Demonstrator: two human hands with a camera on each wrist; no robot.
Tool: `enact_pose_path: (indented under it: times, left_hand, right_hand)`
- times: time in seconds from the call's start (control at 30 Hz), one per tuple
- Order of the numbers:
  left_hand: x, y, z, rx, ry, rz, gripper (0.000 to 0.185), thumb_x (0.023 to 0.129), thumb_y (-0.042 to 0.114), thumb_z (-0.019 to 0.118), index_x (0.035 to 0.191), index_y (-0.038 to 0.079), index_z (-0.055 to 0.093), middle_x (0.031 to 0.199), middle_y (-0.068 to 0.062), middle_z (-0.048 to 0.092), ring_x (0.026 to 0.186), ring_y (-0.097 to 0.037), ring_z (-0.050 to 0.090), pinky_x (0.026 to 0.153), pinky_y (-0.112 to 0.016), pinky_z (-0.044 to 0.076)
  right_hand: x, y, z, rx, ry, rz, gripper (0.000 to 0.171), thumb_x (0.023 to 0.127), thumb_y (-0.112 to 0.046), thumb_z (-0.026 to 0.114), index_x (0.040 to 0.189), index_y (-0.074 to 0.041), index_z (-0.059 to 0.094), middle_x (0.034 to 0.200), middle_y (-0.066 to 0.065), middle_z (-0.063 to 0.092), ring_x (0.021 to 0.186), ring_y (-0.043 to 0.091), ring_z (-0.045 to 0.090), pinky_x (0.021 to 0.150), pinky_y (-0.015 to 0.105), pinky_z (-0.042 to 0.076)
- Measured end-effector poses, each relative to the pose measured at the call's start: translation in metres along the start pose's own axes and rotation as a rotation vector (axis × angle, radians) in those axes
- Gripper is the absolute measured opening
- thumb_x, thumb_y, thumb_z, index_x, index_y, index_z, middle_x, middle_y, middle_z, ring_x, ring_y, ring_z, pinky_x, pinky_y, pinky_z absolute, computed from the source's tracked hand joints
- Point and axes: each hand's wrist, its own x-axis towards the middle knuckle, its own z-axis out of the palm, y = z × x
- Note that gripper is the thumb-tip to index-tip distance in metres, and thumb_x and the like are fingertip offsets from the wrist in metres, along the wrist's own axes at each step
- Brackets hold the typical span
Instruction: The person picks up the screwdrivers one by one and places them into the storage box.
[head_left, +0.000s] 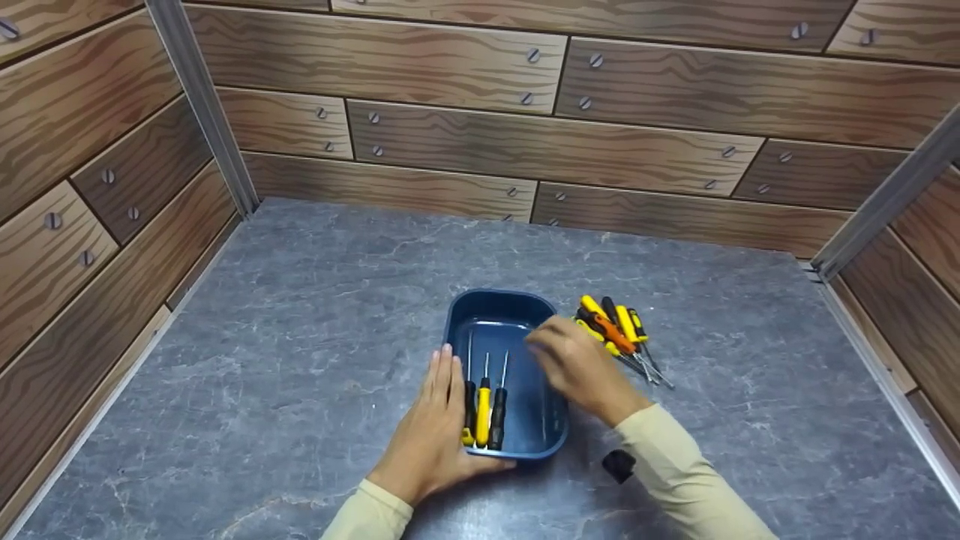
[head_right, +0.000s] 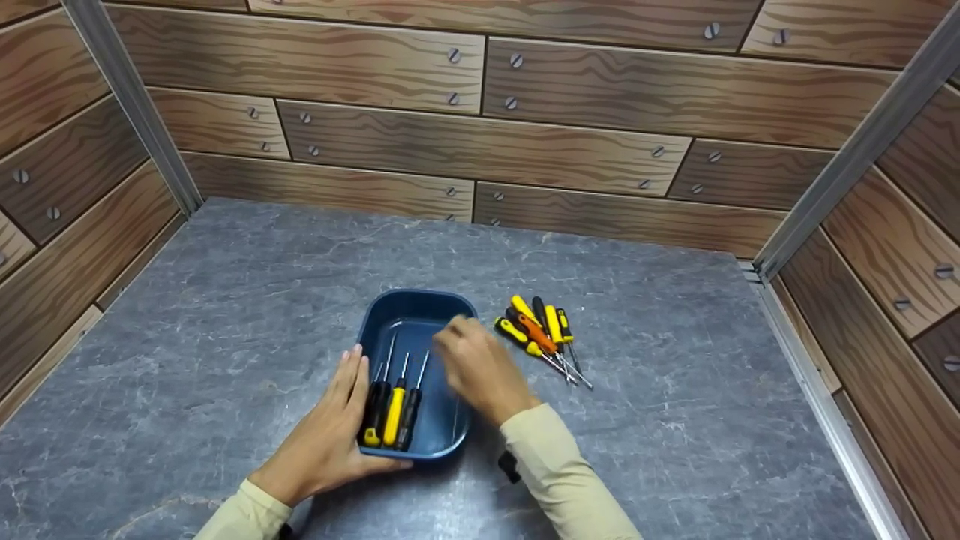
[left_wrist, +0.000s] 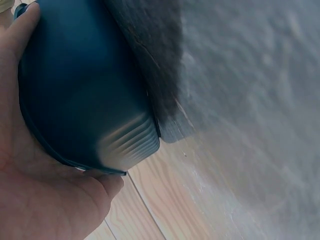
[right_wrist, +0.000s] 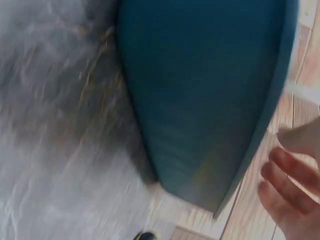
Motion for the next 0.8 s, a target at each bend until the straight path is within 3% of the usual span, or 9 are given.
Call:
enact_pose_path:
  times: [0.13,0.27,0.57,0.8]
  left_hand:
    - [0.000,0.001,-0.001,-0.018,-0.005,-0.007,0.139,0.066,0.079,0.075,0.153,-0.015,0.022,0.162,-0.034,0.013,0.149,-0.047,0.018,0.118,-0.051,0.030]
    - [0.000,0.001,-0.002,-0.028,-0.021,-0.019,0.140,0.066,0.079,0.076,0.154,-0.014,0.020,0.163,-0.033,0.011,0.150,-0.046,0.016,0.119,-0.052,0.029]
    - [0.000,0.002,-0.003,-0.040,-0.032,-0.036,0.140,0.066,0.079,0.076,0.155,-0.014,0.020,0.164,-0.031,0.010,0.151,-0.045,0.014,0.118,-0.052,0.029]
    - [0.000,0.002,-0.003,-0.040,-0.054,-0.047,0.142,0.066,0.080,0.075,0.156,-0.012,0.017,0.165,-0.030,0.007,0.152,-0.042,0.011,0.120,-0.050,0.026]
  right_hand:
    - [-0.007,0.020,-0.005,-0.065,0.127,0.116,0.018,0.081,0.005,0.080,0.098,-0.001,0.076,0.093,0.010,0.068,0.082,0.026,0.066,0.072,0.037,0.058]
    - [-0.017,0.039,-0.008,-0.115,0.172,0.263,0.018,0.081,0.007,0.079,0.098,0.003,0.075,0.090,0.016,0.067,0.080,0.034,0.066,0.072,0.048,0.057]
    - [-0.042,0.069,-0.011,-0.177,0.049,0.535,0.022,0.086,0.002,0.074,0.106,0.010,0.073,0.097,0.026,0.067,0.086,0.046,0.066,0.076,0.059,0.055]
    - [-0.056,0.081,-0.007,-0.194,0.004,0.619,0.018,0.089,-0.002,0.072,0.104,0.009,0.072,0.095,0.026,0.068,0.088,0.048,0.064,0.077,0.062,0.052]
